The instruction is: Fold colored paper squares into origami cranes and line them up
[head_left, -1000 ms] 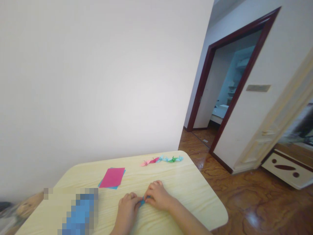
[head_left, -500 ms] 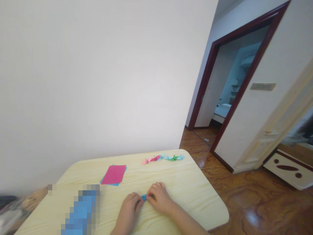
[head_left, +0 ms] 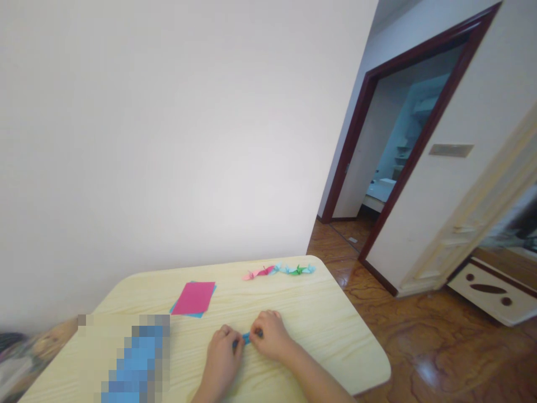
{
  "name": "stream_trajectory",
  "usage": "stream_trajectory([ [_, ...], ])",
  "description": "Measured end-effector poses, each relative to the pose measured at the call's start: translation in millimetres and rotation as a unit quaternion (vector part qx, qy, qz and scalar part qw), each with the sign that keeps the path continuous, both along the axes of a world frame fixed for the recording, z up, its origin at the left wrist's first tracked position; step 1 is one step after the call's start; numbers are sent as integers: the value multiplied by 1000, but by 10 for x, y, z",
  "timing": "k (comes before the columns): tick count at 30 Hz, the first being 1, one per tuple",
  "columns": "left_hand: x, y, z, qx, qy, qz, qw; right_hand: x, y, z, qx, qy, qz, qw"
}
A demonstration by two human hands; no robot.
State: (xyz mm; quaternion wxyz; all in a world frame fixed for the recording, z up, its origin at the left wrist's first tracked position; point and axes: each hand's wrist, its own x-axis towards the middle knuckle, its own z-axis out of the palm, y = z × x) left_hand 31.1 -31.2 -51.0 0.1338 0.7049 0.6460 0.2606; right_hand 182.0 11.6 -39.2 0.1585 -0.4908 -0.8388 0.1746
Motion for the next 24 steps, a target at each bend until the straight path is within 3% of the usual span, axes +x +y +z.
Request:
stream_trajectory([
  [14,1,-15,100,-31,22,6,999,8,2,-4,-25,-1,-39,999],
  [24,-40,-112,99,-28,34,-60,997,43,4,80,-33,2,2,999],
])
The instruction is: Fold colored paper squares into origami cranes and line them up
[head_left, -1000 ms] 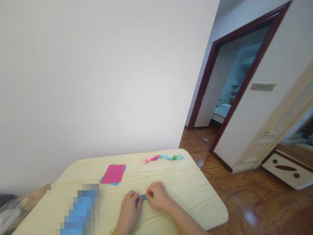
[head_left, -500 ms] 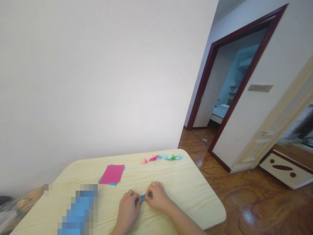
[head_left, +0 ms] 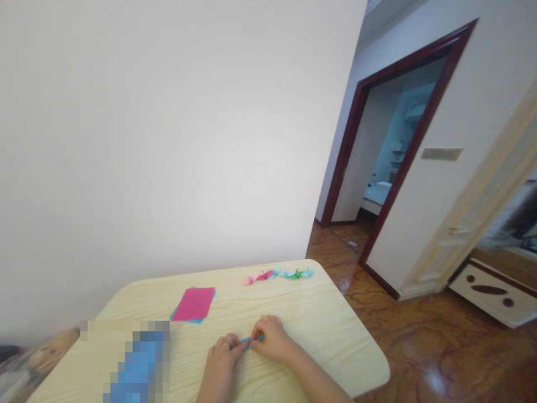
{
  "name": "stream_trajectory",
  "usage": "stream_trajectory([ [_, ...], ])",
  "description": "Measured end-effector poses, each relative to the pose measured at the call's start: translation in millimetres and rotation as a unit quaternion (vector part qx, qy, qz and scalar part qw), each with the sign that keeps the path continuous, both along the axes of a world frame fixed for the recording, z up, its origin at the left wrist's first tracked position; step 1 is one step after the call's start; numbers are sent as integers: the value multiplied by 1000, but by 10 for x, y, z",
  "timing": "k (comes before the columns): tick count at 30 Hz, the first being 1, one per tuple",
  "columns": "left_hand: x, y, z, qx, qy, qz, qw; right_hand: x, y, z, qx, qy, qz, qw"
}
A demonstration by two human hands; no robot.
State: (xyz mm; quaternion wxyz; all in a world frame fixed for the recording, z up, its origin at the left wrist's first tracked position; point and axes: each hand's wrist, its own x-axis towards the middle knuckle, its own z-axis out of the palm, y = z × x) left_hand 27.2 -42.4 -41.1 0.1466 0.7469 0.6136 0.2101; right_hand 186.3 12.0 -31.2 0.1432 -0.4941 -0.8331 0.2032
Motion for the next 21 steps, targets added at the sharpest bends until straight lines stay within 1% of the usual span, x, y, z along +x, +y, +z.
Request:
stream_trajectory([
  [4,-18,-29,-96,27,-3,-17,999,30,-40,7,10,7,6,1000],
  [7,-41,-15,-177,43,-50,-23,998,15,-50,-23,14,5,-7,1000],
  [9,-55,4,-196,43,-75,-24,996,-3,-47,-43,14,2,-13,1000],
  [13,-53,56,-140,31,-88,-18,995,-31,-35,-45,17,-6,-19,1000],
  [17,-12,106,-50,17,-94,-2,995,-47,-20,-7,9,-21,-17,1000],
  [21,26,130,3,3,-93,15,996,-53,-9,27,2,-31,-14,999],
])
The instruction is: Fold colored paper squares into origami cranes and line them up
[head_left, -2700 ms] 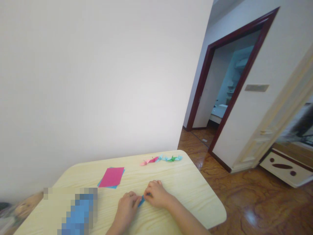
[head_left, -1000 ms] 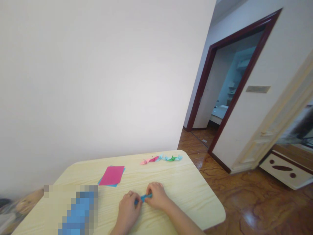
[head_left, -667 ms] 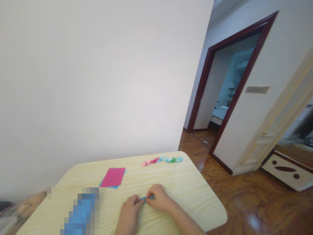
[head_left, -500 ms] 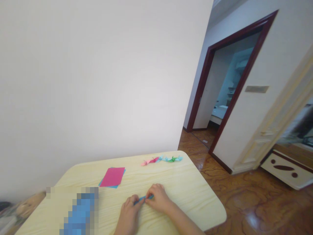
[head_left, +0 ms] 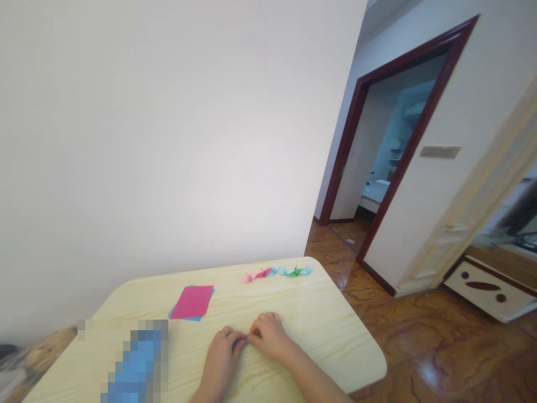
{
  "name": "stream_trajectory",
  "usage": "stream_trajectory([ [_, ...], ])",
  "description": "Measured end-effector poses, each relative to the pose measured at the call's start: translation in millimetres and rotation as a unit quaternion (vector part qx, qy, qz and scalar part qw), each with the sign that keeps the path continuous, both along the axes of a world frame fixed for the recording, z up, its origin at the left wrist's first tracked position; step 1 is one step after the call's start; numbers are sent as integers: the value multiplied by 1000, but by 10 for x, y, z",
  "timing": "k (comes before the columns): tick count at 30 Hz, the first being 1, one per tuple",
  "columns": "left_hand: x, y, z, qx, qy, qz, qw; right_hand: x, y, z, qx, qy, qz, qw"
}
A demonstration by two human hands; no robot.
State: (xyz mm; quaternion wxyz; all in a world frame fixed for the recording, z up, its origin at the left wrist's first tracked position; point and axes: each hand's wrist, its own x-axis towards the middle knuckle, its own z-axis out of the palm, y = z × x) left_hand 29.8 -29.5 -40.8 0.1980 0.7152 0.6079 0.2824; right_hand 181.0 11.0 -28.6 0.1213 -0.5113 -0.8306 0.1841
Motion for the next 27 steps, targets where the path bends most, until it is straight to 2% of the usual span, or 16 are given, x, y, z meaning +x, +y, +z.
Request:
stream_trajectory([
  [10,-11,74,8,-46,18,11,999,-6,23,-31,-8,-1,-11,1000],
  [19,-4,80,42,-51,30,17,998,-26,29,-9,-13,1,-15,1000],
  [27,-59,96,-49,-40,10,-7,999,26,-14,-7,-11,19,-9,1000],
])
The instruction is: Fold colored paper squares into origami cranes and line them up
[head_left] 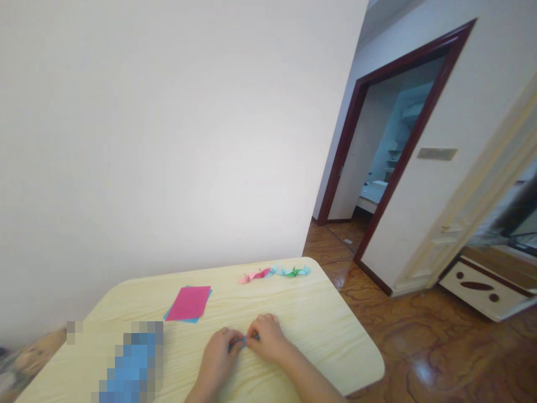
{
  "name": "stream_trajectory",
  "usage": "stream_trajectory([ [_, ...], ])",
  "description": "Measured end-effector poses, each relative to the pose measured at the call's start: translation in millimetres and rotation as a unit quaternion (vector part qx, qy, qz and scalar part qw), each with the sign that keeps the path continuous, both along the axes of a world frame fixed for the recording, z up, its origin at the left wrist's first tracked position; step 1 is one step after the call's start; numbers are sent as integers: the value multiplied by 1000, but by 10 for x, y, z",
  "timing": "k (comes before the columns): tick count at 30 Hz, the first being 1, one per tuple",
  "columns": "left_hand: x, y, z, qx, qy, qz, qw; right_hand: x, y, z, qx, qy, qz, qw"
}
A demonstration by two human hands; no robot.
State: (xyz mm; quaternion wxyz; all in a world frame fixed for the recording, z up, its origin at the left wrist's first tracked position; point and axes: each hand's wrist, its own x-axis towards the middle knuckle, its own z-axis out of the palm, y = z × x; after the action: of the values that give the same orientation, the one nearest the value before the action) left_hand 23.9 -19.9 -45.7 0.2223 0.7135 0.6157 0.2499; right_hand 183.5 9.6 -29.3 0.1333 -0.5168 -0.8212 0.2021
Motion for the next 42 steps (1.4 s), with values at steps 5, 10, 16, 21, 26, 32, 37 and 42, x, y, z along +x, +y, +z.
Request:
stream_trajectory([
  [5,-66,-7,-71,16,-22,-35,999,71,-101,13,16,22,17,999],
  [10,-79,34,-156,24,-28,-34,999,52,-134,-71,46,38,25,998],
  [16,-59,28,-129,17,-41,-34,998,35,-116,-52,80,15,84,993],
  [21,-52,23,-76,4,-37,-32,999,54,-134,-58,93,27,90,991],
  [26,-69,23,-74,-3,-34,-35,999,57,-176,-111,98,88,46,990],
  [32,-92,19,-100,-6,-27,-43,999,-5,-159,-174,88,97,-25,991],
  [37,-100,40,-93,-14,-25,-49,998,-49,-143,-177,80,82,-92,989],
  [42,-92,32,-49,-21,-20,-48,998,-84,-122,-154,62,50,-114,990],
])
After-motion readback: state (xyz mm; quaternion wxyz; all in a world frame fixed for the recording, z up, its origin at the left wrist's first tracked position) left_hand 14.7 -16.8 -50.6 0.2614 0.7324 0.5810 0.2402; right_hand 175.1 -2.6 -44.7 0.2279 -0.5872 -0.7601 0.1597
